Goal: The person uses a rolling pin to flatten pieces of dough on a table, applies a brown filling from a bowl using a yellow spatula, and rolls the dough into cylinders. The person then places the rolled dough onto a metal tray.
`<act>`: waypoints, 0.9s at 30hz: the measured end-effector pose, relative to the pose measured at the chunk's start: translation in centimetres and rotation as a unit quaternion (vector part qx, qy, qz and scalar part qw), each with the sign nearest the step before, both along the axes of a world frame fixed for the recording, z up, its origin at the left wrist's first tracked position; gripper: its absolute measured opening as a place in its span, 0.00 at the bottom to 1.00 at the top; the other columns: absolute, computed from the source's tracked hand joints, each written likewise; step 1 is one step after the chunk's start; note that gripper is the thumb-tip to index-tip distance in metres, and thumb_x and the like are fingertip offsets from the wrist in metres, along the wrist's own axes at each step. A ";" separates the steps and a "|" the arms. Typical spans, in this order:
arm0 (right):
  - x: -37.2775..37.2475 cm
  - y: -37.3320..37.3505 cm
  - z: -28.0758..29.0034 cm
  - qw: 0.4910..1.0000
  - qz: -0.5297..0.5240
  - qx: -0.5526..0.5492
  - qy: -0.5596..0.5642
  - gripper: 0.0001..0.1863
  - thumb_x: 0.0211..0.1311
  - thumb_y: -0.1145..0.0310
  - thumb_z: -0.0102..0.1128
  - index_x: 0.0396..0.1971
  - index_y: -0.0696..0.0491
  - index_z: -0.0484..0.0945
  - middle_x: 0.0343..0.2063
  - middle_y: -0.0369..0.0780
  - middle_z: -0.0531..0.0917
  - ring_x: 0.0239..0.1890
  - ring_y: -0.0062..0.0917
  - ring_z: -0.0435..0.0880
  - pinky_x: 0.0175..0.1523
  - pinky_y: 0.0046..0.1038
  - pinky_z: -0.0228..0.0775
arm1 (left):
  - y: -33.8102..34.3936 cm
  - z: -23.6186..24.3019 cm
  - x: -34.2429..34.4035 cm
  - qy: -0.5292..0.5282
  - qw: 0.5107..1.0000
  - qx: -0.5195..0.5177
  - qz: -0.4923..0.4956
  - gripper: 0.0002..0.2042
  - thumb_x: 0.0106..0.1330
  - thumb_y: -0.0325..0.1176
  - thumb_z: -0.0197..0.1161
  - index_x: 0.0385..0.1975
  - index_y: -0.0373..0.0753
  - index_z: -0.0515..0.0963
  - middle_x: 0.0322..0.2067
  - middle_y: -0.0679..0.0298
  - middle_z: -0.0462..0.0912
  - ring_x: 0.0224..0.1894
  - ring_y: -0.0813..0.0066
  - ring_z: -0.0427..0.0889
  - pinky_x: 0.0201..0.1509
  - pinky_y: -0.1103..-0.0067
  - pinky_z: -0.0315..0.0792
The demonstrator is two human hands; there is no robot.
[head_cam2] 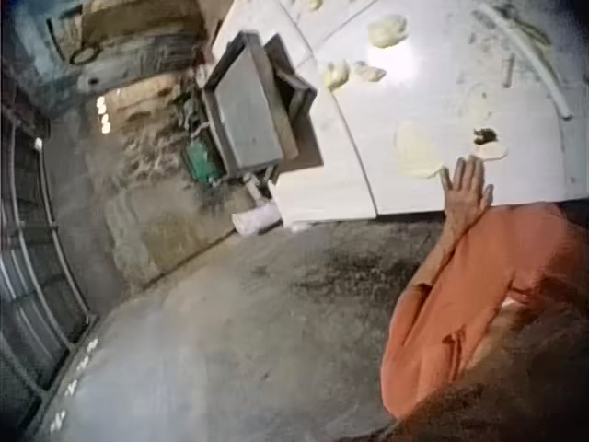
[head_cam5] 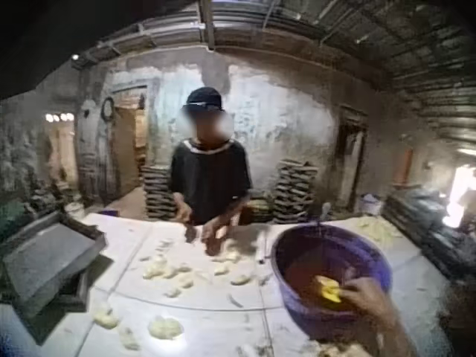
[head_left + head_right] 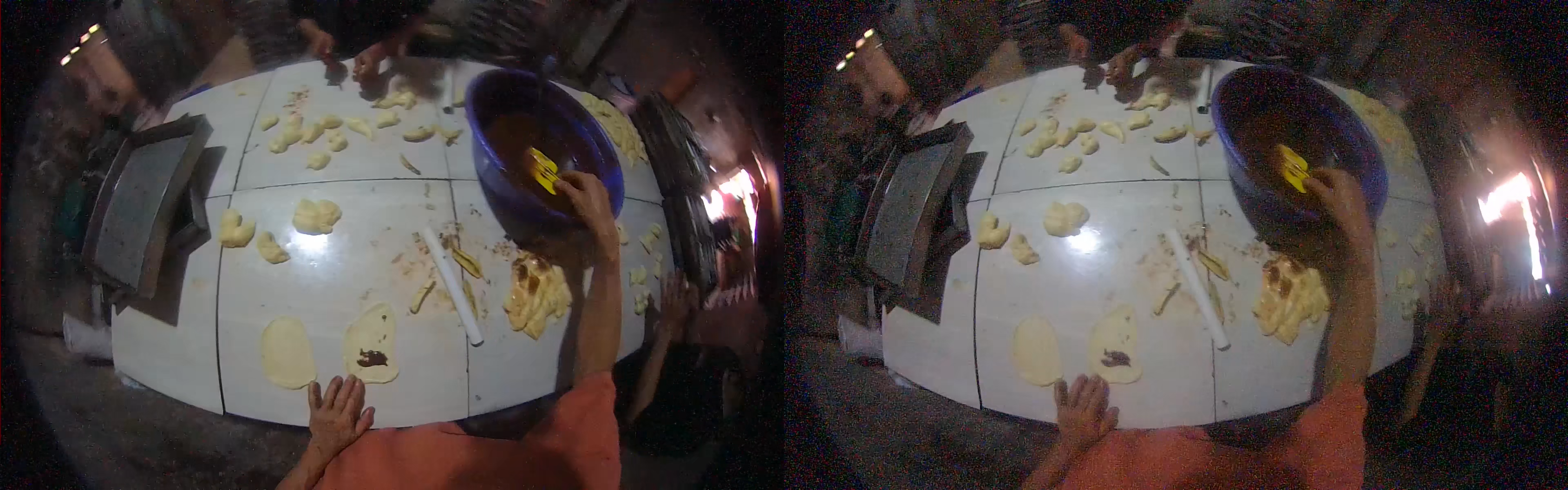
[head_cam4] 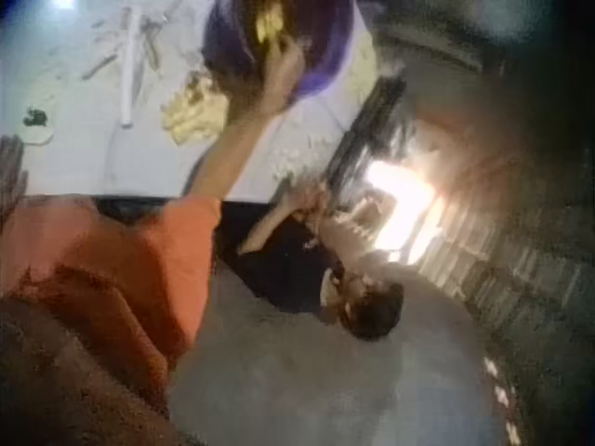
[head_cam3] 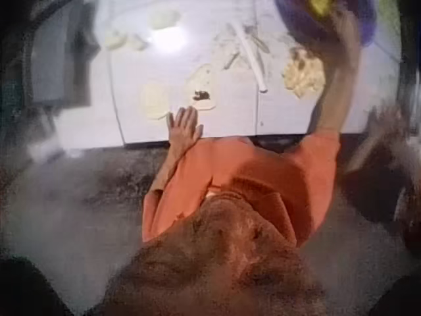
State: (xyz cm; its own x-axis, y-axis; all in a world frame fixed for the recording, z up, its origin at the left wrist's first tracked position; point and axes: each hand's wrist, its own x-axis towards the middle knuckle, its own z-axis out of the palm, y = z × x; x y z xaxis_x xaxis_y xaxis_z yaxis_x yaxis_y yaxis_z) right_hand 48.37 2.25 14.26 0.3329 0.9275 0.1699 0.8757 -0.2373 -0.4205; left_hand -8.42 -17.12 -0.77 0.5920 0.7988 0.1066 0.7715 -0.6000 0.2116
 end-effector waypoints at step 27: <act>5.7 2.0 0.0 0.906 0.055 -0.228 0.353 0.21 0.65 0.55 0.72 0.47 0.57 0.87 0.24 0.33 0.83 0.18 0.13 0.74 0.23 0.20 0.65 | -0.1 -0.1 0.7 -0.033 0.998 -0.031 0.033 0.26 0.57 0.46 0.68 0.54 0.41 0.80 0.56 0.54 0.79 0.62 0.48 0.72 0.73 0.39 0.49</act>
State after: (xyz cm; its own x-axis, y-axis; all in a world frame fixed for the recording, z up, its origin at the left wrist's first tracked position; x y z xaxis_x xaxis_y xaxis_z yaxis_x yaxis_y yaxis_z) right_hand 54.03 4.22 14.26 0.1099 0.8821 -0.4580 0.4551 -0.4543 -0.7658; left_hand -7.72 -17.26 -0.85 0.5303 0.8425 0.0941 0.7923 -0.5321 0.2986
